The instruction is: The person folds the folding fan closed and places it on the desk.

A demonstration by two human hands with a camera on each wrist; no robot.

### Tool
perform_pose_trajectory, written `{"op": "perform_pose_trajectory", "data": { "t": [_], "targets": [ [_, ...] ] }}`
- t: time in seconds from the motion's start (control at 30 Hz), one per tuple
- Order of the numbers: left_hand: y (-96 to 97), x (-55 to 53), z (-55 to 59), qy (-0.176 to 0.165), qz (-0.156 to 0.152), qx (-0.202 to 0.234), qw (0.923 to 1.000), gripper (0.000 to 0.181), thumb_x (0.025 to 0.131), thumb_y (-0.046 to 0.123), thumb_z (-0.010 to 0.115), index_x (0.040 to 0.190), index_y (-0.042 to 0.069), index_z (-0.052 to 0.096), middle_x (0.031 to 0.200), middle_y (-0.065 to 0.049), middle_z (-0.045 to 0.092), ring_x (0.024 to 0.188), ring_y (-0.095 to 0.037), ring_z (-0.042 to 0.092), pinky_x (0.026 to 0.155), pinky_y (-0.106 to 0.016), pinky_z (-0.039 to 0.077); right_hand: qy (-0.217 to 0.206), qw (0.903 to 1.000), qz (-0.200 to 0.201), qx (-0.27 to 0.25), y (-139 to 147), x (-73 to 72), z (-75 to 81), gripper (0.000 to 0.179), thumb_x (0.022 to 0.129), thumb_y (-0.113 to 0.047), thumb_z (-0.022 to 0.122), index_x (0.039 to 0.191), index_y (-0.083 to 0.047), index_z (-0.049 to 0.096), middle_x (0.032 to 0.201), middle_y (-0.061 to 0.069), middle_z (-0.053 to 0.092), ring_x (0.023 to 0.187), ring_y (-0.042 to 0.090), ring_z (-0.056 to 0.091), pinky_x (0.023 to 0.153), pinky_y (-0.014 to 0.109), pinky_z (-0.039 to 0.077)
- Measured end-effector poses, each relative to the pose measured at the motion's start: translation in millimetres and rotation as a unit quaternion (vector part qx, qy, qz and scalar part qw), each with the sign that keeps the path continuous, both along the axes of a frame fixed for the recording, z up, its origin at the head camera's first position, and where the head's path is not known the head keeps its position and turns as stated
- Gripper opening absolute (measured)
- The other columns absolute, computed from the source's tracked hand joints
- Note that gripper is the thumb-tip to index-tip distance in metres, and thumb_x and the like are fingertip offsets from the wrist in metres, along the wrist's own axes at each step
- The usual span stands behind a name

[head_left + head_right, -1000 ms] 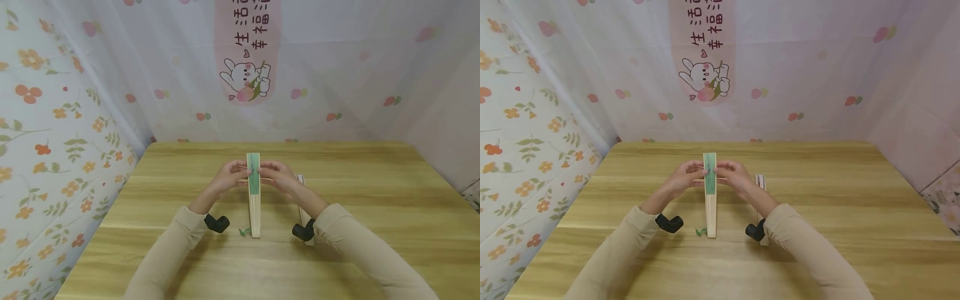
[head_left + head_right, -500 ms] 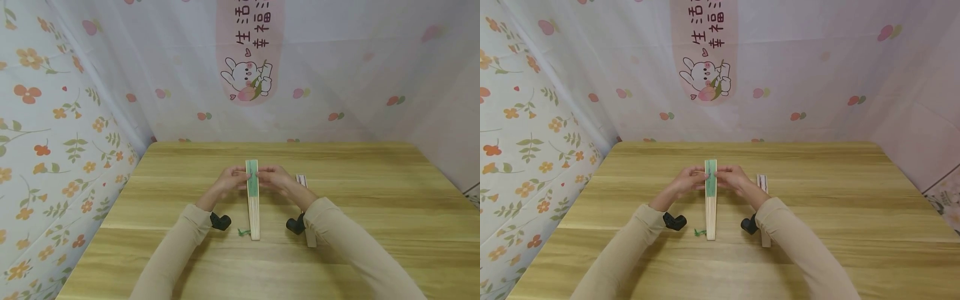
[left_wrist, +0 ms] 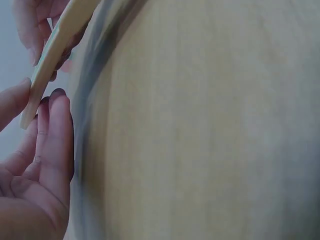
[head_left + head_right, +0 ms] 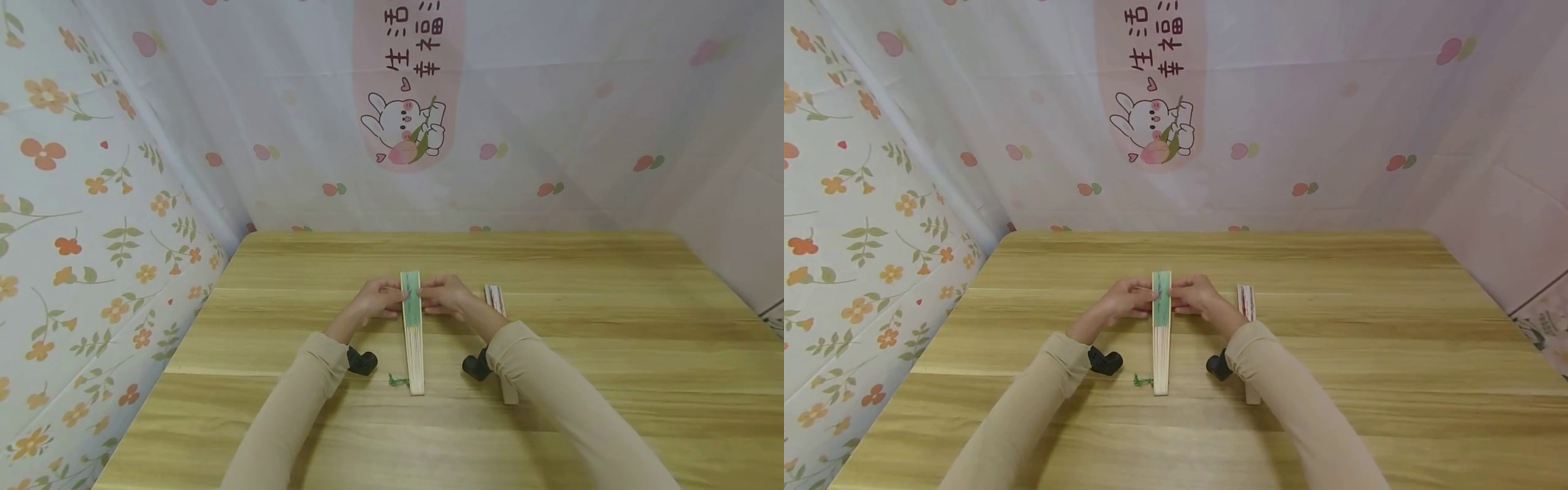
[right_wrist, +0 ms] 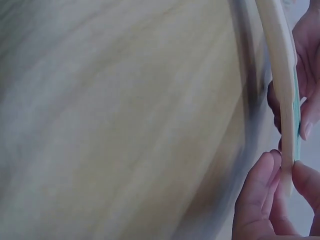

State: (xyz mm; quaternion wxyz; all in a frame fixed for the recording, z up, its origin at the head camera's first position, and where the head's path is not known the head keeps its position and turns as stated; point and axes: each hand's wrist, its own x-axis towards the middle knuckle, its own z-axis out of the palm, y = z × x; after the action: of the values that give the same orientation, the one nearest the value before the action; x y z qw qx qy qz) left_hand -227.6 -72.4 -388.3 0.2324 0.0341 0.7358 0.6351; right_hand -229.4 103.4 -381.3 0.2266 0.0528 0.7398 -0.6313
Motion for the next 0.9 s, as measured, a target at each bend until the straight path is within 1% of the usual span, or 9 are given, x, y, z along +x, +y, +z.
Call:
{"op": "perform_pose_trajectory", "data": {
  "t": [0.1,0.17,0.23,0.3,0.53,0.73,0.9],
  "targets": [
    [0.5,-1.4,-3.4,-0.002,0.003,-0.017,0.9998,0.04,0.087,0.012,0.058,0.121,-0.002,0.044,0.108,-0.02,0.057,0.087,-0.024,0.061,0.075,-0.034,0.052,0.0,1.0,0.0,-0.002,1.0,-0.1,-4.1,0.037,0.087,-0.006,0.055,0.12,0.008,0.046,0.097,0.016,0.061,0.076,0.015,0.061,0.073,0.029,0.052],
    [1.0,-5.7,-12.0,0.001,0.01,-0.023,0.9997,0.041,0.086,0.014,0.059,0.122,0.0,0.045,0.108,-0.018,0.059,0.084,-0.022,0.062,0.072,-0.031,0.052,-0.004,1.0,-0.004,-0.007,1.1,-0.5,-6.6,0.037,0.086,-0.005,0.056,0.119,0.008,0.047,0.091,0.013,0.062,0.074,0.014,0.061,0.072,0.028,0.053],
    [1.3,-5.1,-12.3,0.005,0.014,-0.027,0.9995,0.043,0.086,0.013,0.059,0.124,0.001,0.044,0.109,-0.017,0.059,0.082,-0.019,0.062,0.07,-0.029,0.053,-0.009,0.9999,-0.007,-0.012,1.0,-0.8,-8.2,0.037,0.085,-0.003,0.057,0.119,0.008,0.047,0.084,0.008,0.062,0.071,0.012,0.061,0.071,0.027,0.053],
    [1.5,-4.5,-13.1,0.011,0.016,-0.028,0.9994,0.046,0.085,0.013,0.06,0.126,0.002,0.042,0.11,-0.017,0.058,0.08,-0.018,0.061,0.07,-0.029,0.053,-0.014,0.9997,-0.014,-0.014,0.8,-1.1,-9.1,0.036,0.084,-0.003,0.058,0.118,0.007,0.048,0.081,0.006,0.062,0.07,0.012,0.06,0.07,0.027,0.053],
    [1.1,-2.4,-13.8,0.023,0.028,-0.027,0.999,0.052,0.084,0.01,0.061,0.13,0.002,0.039,0.114,-0.019,0.055,0.076,-0.018,0.062,0.068,-0.029,0.053,-0.013,0.9997,-0.022,-0.001,0.7,-1.4,-11.5,0.035,0.083,-0.003,0.06,0.116,0.006,0.051,0.08,0.005,0.062,0.071,0.013,0.061,0.068,0.026,0.053],
    [0.8,-2.0,-13.4,0.026,0.025,-0.028,0.999,0.054,0.083,0.01,0.062,0.131,0.003,0.038,0.113,-0.02,0.055,0.082,-0.022,0.062,0.071,-0.031,0.053,-0.004,0.9996,-0.027,0.009,-0.8,-1.4,-14.7,0.032,0.082,-0.003,0.061,0.112,0.005,0.053,0.074,0.004,0.063,0.068,0.012,0.061,0.064,0.025,0.054],
    [0.6,-0.9,-13.0,0.037,0.013,-0.032,0.9987,0.054,0.084,0.01,0.062,0.131,0.001,0.037,0.114,-0.021,0.054,0.09,-0.026,0.06,0.074,-0.032,0.052,-0.003,0.9994,-0.027,0.022,-0.5,-0.7,-14.7,0.031,0.081,-0.004,0.062,0.111,0.004,0.055,0.077,0.006,0.064,0.068,0.013,0.062,0.063,0.024,0.054]
  ]
}}
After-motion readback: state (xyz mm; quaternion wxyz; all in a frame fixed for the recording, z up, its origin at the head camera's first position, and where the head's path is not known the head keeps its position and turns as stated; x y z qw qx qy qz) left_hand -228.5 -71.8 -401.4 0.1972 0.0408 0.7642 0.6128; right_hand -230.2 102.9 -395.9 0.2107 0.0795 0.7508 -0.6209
